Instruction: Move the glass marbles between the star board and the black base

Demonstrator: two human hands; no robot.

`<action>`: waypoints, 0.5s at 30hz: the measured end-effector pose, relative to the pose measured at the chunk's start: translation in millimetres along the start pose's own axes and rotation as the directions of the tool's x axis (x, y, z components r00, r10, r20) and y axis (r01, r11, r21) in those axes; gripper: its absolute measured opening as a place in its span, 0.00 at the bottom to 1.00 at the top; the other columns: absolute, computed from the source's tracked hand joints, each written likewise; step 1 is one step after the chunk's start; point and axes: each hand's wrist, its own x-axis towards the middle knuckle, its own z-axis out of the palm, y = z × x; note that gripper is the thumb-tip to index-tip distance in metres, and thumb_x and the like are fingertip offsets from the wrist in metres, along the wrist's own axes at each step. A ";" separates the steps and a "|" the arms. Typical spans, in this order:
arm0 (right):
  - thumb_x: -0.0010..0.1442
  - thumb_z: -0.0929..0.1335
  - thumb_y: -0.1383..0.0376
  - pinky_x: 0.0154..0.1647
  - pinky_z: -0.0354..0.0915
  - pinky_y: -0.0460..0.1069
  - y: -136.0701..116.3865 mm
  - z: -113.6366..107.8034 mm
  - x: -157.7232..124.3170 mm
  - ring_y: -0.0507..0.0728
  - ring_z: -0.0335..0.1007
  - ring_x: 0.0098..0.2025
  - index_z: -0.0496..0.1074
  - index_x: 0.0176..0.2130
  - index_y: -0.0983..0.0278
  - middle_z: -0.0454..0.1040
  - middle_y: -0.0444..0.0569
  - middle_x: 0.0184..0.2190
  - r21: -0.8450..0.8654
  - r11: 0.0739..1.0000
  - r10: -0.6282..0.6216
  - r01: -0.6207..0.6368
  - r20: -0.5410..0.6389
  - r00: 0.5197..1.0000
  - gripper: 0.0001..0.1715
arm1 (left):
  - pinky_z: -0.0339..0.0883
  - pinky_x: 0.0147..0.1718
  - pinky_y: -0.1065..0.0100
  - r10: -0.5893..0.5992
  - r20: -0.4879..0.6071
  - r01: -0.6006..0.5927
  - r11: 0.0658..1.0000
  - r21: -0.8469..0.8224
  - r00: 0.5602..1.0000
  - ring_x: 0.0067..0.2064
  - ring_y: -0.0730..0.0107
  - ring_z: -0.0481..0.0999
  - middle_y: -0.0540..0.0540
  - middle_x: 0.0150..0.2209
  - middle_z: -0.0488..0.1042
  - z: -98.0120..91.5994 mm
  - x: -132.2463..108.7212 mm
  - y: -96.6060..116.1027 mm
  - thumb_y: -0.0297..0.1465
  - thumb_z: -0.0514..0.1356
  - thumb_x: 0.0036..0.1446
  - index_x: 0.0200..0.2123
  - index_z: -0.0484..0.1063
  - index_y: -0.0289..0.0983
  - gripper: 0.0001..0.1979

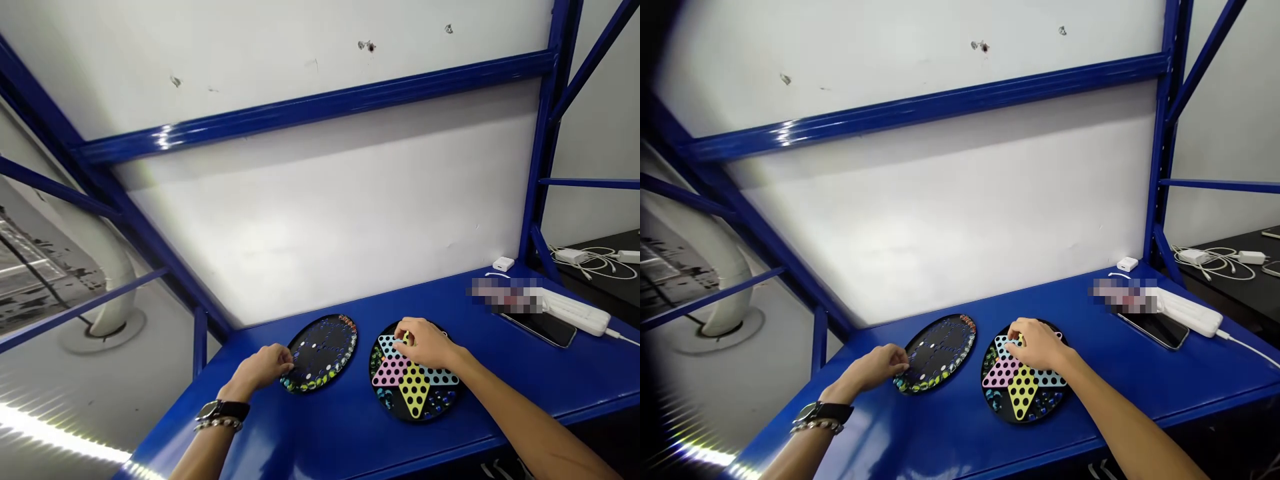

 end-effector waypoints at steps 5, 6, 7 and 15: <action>0.64 0.65 0.56 0.32 0.66 0.49 3.0 1.6 1.5 0.54 0.70 0.33 0.73 0.39 0.61 0.75 0.49 0.40 0.023 1.000 0.001 -0.001 0.009 1.000 0.12 | 0.65 0.32 0.66 0.028 0.037 -0.028 1.000 -0.004 0.999 0.39 0.57 0.80 0.45 0.35 0.82 1.7 -1.8 0.1 0.41 0.58 0.51 0.31 0.77 0.41 0.13; 0.64 0.65 0.56 0.32 0.66 0.49 2.9 1.4 1.5 0.54 0.70 0.33 0.73 0.38 0.61 0.75 0.49 0.40 0.027 1.000 0.001 -0.001 0.008 1.000 0.12 | 0.65 0.32 0.65 0.035 0.047 -0.035 0.999 -0.002 0.998 0.38 0.57 0.80 0.45 0.35 0.82 1.1 -2.4 0.8 0.41 0.58 0.51 0.30 0.77 0.41 0.13; 0.64 0.65 0.56 0.32 0.66 0.49 2.8 1.1 1.4 0.54 0.70 0.33 0.73 0.38 0.61 0.75 0.49 0.40 0.028 1.000 0.001 -0.001 0.006 1.000 0.12 | 0.65 0.33 0.65 0.043 0.055 -0.043 0.999 -0.001 0.998 0.38 0.56 0.80 0.45 0.35 0.82 0.5 -2.9 1.5 0.41 0.58 0.50 0.30 0.77 0.41 0.12; 0.63 0.66 0.55 0.31 0.64 0.49 2.8 0.6 1.9 0.53 0.69 0.31 0.73 0.39 0.61 0.75 0.48 0.38 -0.001 1.000 0.011 -0.011 0.012 1.000 0.13 | 0.69 0.36 0.68 0.256 0.091 -0.242 0.959 -0.145 0.962 0.38 0.62 0.80 0.48 0.35 0.82 -2.8 -6.8 15.3 0.36 0.57 0.49 0.32 0.77 0.40 0.11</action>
